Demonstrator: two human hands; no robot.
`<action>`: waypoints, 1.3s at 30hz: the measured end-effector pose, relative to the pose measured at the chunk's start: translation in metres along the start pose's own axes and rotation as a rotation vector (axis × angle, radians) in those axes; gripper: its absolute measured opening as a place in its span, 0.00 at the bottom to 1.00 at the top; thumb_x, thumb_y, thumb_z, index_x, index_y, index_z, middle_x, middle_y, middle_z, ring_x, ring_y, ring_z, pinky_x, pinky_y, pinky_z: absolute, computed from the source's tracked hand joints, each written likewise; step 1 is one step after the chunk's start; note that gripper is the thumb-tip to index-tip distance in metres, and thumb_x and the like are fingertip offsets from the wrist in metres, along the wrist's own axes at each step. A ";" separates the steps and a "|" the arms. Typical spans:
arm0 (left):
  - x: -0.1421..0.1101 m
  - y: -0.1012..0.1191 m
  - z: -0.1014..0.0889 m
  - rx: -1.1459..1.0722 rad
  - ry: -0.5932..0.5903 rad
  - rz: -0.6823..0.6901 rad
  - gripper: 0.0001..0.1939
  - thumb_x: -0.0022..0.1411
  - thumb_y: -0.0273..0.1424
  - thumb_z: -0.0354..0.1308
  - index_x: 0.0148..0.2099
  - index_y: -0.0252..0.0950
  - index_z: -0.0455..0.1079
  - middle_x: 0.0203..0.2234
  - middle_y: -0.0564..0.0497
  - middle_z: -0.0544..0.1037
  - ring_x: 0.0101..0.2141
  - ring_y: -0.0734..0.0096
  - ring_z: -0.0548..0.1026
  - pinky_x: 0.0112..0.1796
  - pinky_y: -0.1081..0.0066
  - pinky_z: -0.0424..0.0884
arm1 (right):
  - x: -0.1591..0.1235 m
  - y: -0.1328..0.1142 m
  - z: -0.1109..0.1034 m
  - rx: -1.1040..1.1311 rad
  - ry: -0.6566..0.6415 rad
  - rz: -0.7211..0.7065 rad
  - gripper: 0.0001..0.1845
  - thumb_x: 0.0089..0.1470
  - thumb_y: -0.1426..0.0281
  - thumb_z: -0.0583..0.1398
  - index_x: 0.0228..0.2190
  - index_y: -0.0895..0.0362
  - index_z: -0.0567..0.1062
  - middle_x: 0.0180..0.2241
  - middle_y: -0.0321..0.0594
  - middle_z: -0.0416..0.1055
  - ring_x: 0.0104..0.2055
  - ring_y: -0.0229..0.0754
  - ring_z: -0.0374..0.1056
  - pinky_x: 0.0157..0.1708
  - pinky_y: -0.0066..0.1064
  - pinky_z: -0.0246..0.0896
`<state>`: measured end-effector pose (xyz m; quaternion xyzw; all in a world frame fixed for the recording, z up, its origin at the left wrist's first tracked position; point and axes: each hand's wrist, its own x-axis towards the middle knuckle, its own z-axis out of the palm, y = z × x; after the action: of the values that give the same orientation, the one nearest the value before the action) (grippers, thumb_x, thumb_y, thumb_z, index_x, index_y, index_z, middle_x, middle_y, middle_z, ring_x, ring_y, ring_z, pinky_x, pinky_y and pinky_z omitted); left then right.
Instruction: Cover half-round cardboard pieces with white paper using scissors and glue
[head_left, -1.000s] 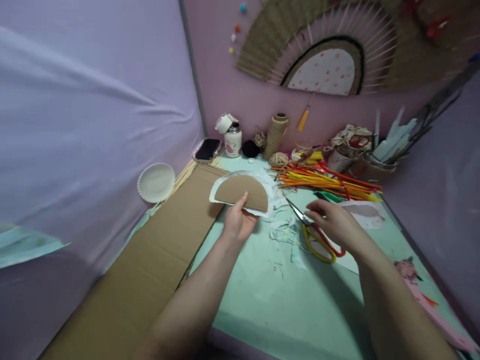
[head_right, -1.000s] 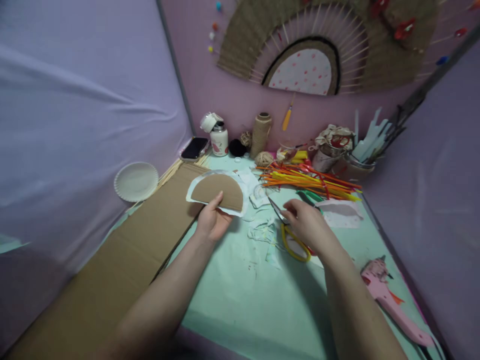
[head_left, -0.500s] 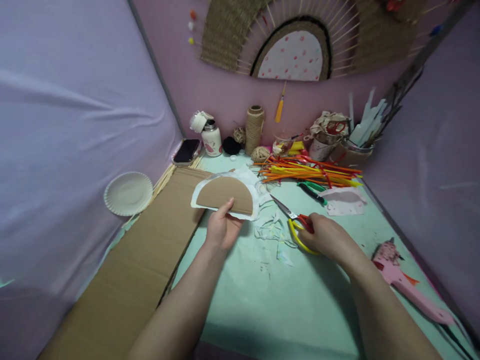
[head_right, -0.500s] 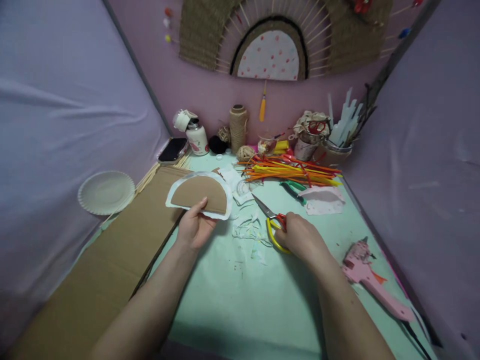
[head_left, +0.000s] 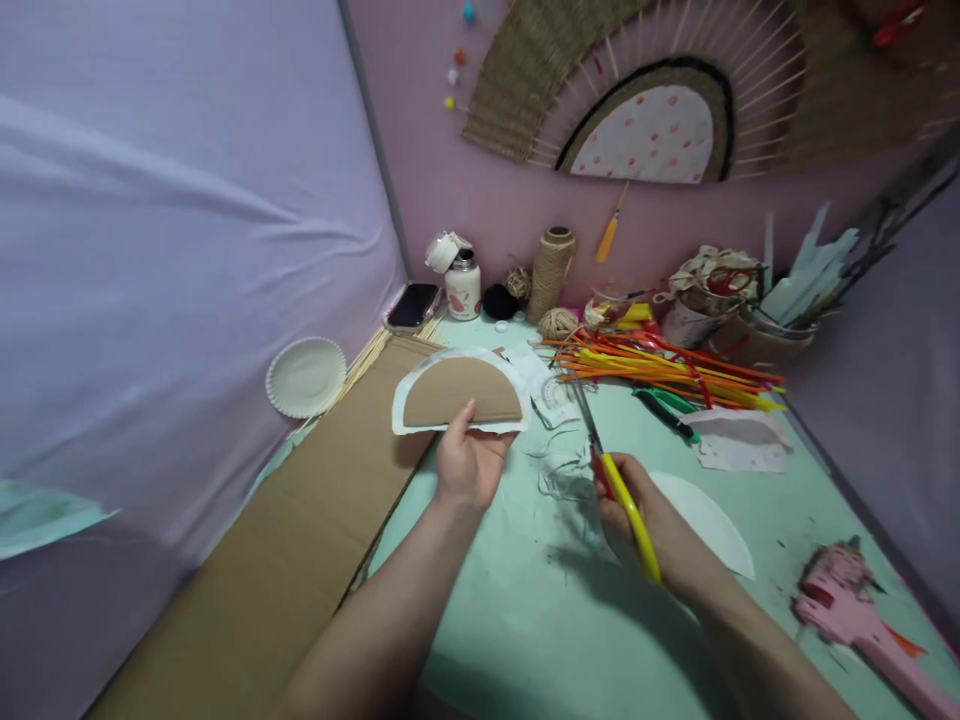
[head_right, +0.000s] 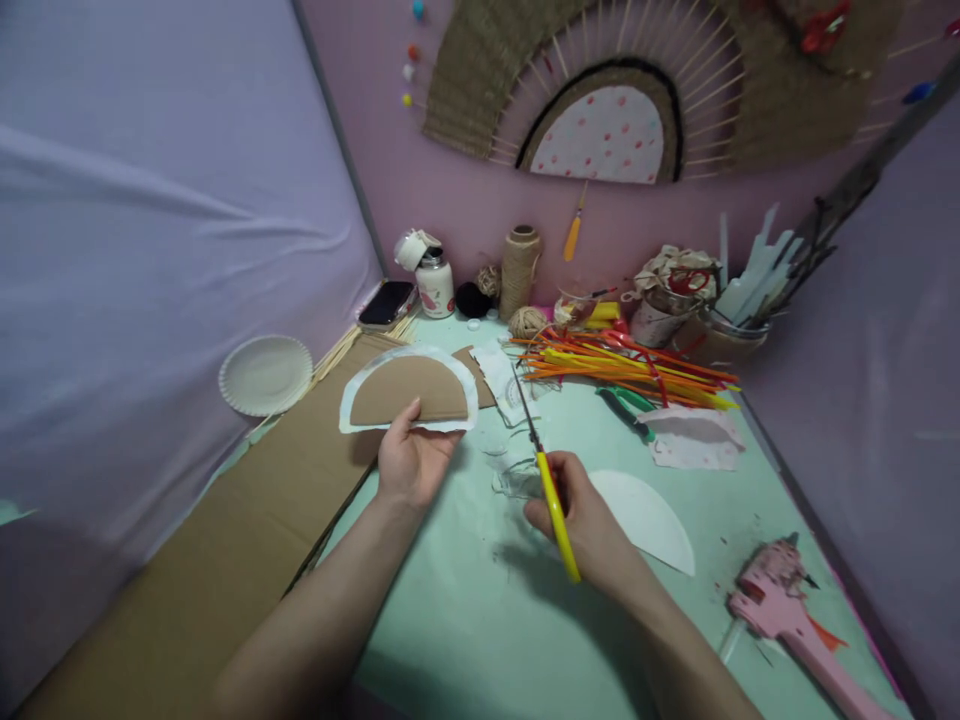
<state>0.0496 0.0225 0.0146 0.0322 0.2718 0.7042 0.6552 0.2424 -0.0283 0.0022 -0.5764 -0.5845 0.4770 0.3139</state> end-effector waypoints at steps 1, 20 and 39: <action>-0.001 -0.001 0.000 0.011 -0.008 -0.001 0.14 0.63 0.26 0.54 0.51 0.35 0.72 0.35 0.47 0.83 0.36 0.67 0.80 0.43 0.62 0.75 | -0.003 -0.004 0.006 0.020 -0.032 -0.002 0.22 0.45 0.53 0.61 0.36 0.54 0.64 0.28 0.33 0.63 0.26 0.38 0.57 0.28 0.32 0.57; -0.016 -0.013 -0.001 0.143 -0.084 -0.002 0.19 0.51 0.27 0.65 0.47 0.36 0.74 0.32 0.51 0.82 0.35 0.66 0.80 0.44 0.62 0.74 | -0.015 0.004 0.019 0.060 -0.095 -0.064 0.25 0.56 0.44 0.54 0.33 0.54 0.64 0.25 0.31 0.61 0.23 0.35 0.56 0.23 0.29 0.53; -0.016 -0.015 -0.002 0.172 -0.101 -0.026 0.19 0.50 0.28 0.66 0.46 0.36 0.75 0.33 0.50 0.82 0.34 0.65 0.80 0.42 0.62 0.74 | -0.016 -0.008 0.019 0.142 -0.047 0.070 0.21 0.48 0.49 0.61 0.30 0.53 0.64 0.18 0.27 0.58 0.18 0.33 0.52 0.17 0.28 0.50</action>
<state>0.0642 0.0064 0.0116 0.1203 0.2982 0.6671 0.6720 0.2238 -0.0467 0.0061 -0.5614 -0.5357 0.5414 0.3235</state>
